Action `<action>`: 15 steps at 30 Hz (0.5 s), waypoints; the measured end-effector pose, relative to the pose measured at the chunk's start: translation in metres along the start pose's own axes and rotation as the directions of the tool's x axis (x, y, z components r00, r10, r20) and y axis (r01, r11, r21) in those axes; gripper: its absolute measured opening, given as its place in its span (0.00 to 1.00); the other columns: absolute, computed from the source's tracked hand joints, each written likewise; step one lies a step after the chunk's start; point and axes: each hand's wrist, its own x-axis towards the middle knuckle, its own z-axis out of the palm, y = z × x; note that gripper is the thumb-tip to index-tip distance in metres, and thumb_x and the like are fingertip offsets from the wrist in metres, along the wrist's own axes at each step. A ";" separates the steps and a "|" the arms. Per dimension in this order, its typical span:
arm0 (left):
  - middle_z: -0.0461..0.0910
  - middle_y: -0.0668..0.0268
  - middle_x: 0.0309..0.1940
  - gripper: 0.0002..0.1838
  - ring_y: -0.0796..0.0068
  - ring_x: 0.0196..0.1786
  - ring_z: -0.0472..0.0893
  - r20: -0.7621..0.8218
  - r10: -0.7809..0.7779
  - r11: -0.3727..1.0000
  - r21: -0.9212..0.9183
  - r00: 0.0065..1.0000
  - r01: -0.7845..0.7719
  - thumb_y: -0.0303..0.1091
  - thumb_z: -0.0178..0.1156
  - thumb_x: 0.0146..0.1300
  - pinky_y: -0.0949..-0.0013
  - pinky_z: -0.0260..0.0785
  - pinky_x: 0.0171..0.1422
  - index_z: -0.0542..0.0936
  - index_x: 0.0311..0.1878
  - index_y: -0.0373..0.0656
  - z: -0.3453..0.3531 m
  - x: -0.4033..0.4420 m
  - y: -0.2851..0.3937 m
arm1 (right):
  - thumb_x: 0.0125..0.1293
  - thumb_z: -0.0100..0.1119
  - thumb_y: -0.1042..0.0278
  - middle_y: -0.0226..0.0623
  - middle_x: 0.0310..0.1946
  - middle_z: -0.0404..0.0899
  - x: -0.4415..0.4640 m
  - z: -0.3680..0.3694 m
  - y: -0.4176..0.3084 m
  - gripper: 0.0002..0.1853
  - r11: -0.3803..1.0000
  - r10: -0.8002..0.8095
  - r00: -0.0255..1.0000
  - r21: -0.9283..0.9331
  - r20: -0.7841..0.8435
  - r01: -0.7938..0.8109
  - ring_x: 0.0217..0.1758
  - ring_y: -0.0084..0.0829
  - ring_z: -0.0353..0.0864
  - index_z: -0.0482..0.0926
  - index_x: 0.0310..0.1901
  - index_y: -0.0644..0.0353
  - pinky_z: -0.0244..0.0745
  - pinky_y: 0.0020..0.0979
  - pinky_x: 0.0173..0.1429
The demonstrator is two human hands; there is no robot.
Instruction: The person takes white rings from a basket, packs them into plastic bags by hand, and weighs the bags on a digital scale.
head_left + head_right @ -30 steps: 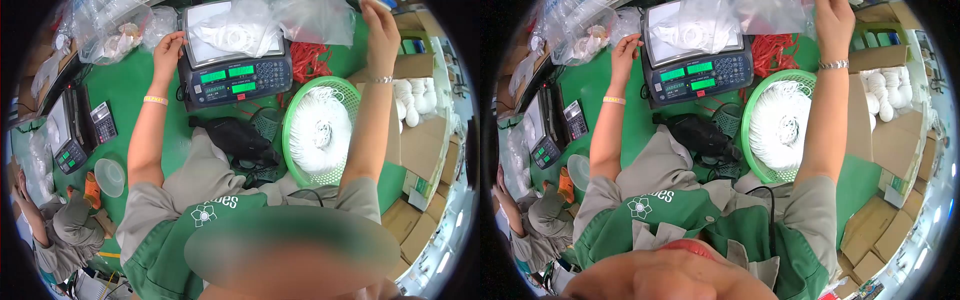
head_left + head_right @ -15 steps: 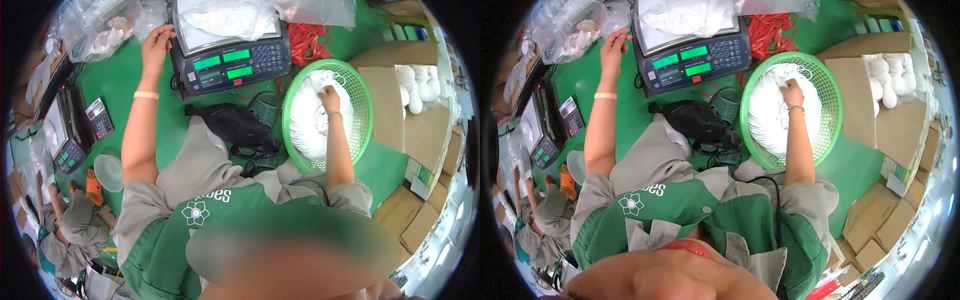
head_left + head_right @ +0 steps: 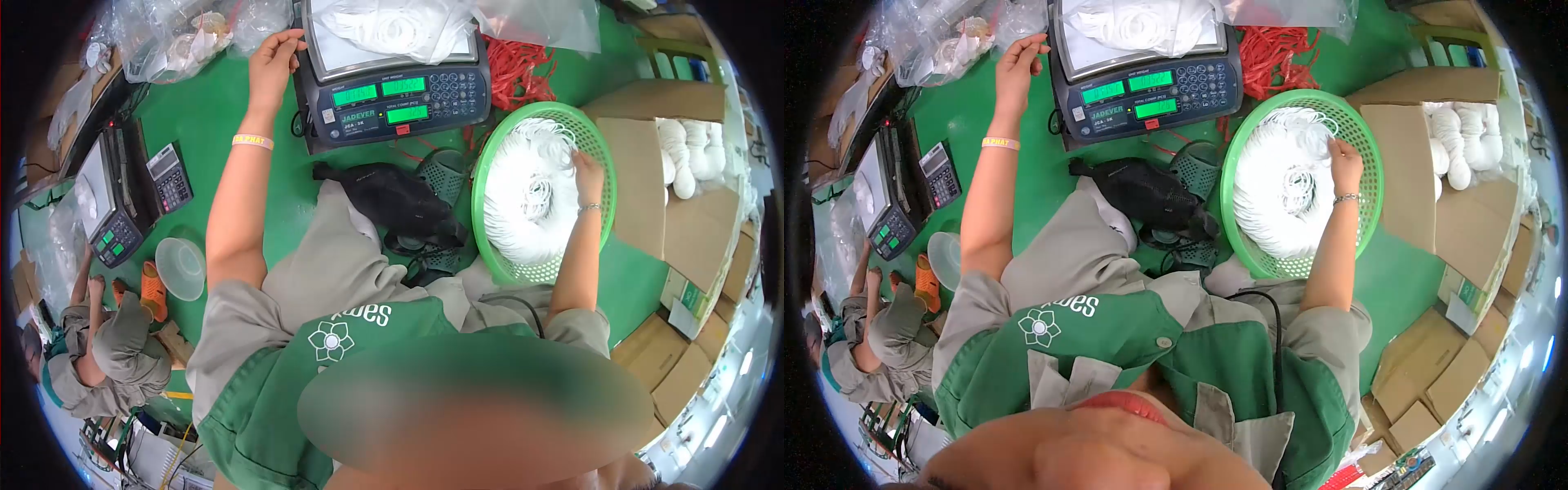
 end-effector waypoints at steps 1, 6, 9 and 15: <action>0.79 0.70 0.30 0.10 0.89 0.23 0.67 -0.001 0.006 1.000 0.001 1.000 -0.006 0.29 0.51 0.62 0.84 0.58 0.27 0.77 0.44 0.39 0.000 0.000 -0.001 | 0.56 0.60 0.60 0.30 0.22 0.77 -0.001 -0.004 -0.006 0.13 1.000 -0.002 1.000 0.000 0.000 0.002 0.27 0.19 0.71 0.80 0.33 0.65 0.67 0.23 0.35; 0.79 0.70 0.30 0.10 0.90 0.23 0.67 -0.010 -0.003 1.000 0.000 1.000 0.003 0.29 0.51 0.62 0.84 0.59 0.27 0.77 0.44 0.39 -0.001 0.000 -0.003 | 0.62 0.53 0.64 0.23 0.20 0.69 -0.007 -0.011 -0.028 0.10 0.939 0.149 0.982 0.295 0.112 -0.176 0.19 0.15 0.60 0.77 0.30 0.61 0.59 0.20 0.25; 0.79 0.71 0.30 0.10 0.90 0.23 0.67 -0.016 -0.022 1.000 0.008 1.000 0.022 0.29 0.51 0.62 0.84 0.59 0.27 0.78 0.44 0.39 -0.002 0.001 -0.003 | 0.64 0.51 0.62 0.26 0.23 0.73 -0.010 -0.014 -0.036 0.10 0.897 0.159 0.977 0.393 0.145 -0.204 0.20 0.14 0.65 0.77 0.33 0.60 0.59 0.18 0.22; 0.79 0.69 0.30 0.10 0.88 0.23 0.67 -0.030 -0.021 1.000 0.005 0.999 0.021 0.28 0.51 0.61 0.83 0.58 0.26 0.77 0.44 0.38 -0.001 -0.002 0.002 | 0.62 0.54 0.65 0.33 0.24 0.79 -0.011 -0.019 -0.050 0.07 0.846 0.163 0.976 0.488 0.145 -0.214 0.19 0.16 0.71 0.75 0.33 0.60 0.64 0.17 0.22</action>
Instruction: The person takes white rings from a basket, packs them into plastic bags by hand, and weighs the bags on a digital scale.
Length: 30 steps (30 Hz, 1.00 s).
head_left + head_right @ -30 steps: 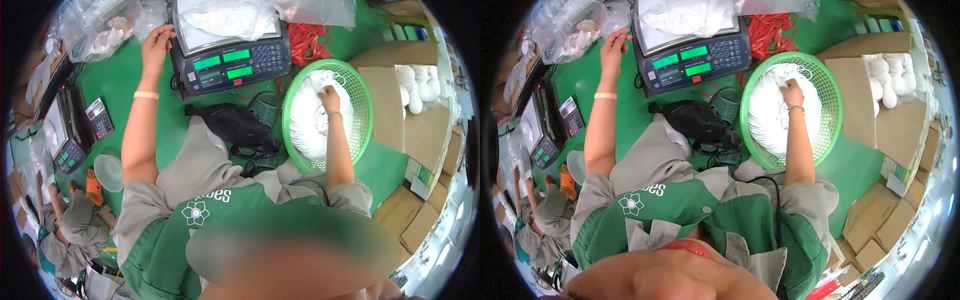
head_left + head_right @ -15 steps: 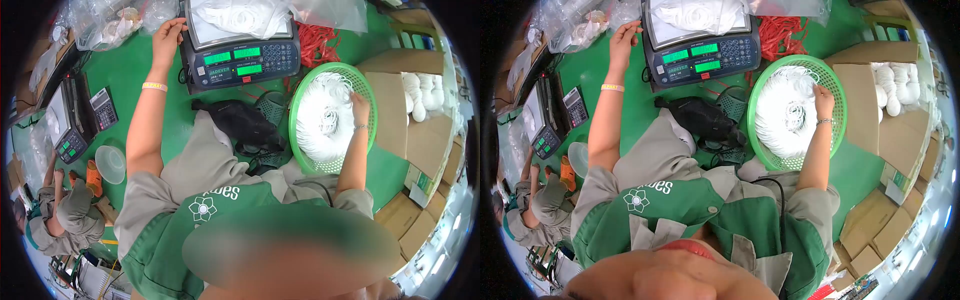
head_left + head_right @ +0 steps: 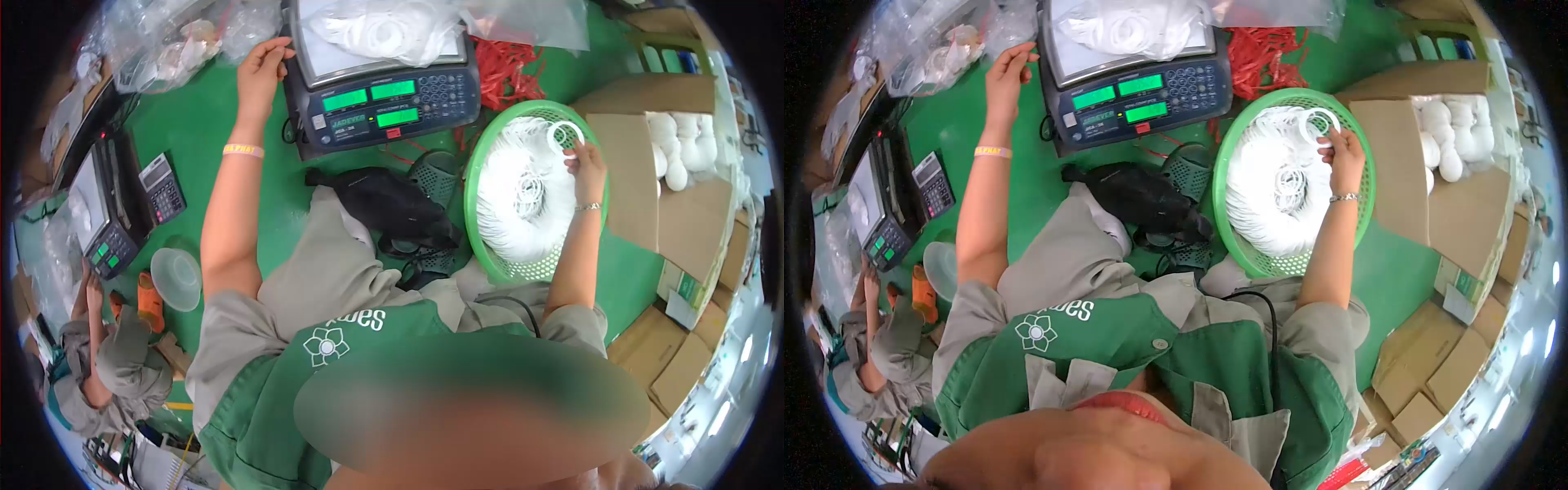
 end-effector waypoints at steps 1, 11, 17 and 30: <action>0.79 0.69 0.30 0.10 0.88 0.23 0.67 -0.001 -0.002 1.000 -0.001 1.000 0.002 0.28 0.51 0.61 0.83 0.58 0.26 0.77 0.44 0.38 -0.001 0.000 -0.002 | 0.62 0.54 0.65 0.33 0.24 0.79 -0.001 0.001 -0.004 0.07 0.999 -0.009 1.000 0.045 0.024 0.008 0.19 0.17 0.72 0.74 0.32 0.60 0.64 0.17 0.22; 0.78 0.70 0.29 0.10 0.89 0.23 0.66 0.010 -0.004 1.000 -0.013 1.000 0.005 0.28 0.51 0.61 0.83 0.57 0.26 0.77 0.43 0.37 -0.003 0.003 -0.006 | 0.62 0.54 0.68 0.25 0.23 0.74 -0.007 0.012 -0.058 0.08 0.969 -0.155 0.978 0.214 0.140 0.123 0.21 0.14 0.66 0.78 0.35 0.64 0.63 0.16 0.25; 0.78 0.71 0.31 0.11 0.88 0.23 0.66 0.026 -0.026 1.000 0.010 0.999 0.026 0.30 0.49 0.63 0.82 0.58 0.28 0.77 0.45 0.39 -0.003 0.003 -0.008 | 0.63 0.52 0.72 0.35 0.32 0.78 0.000 0.030 -0.130 0.09 0.810 -0.451 0.892 0.412 -0.018 0.418 0.24 0.17 0.69 0.76 0.40 0.70 0.67 0.18 0.27; 0.77 0.72 0.30 0.10 0.90 0.23 0.66 0.035 -0.038 0.999 -0.010 0.999 0.038 0.30 0.50 0.62 0.84 0.59 0.26 0.77 0.44 0.39 0.009 0.003 0.001 | 0.60 0.56 0.67 0.34 0.37 0.78 0.014 0.106 -0.235 0.14 0.746 -0.662 0.749 0.091 -0.007 0.660 0.34 0.22 0.74 0.76 0.45 0.65 0.66 0.21 0.37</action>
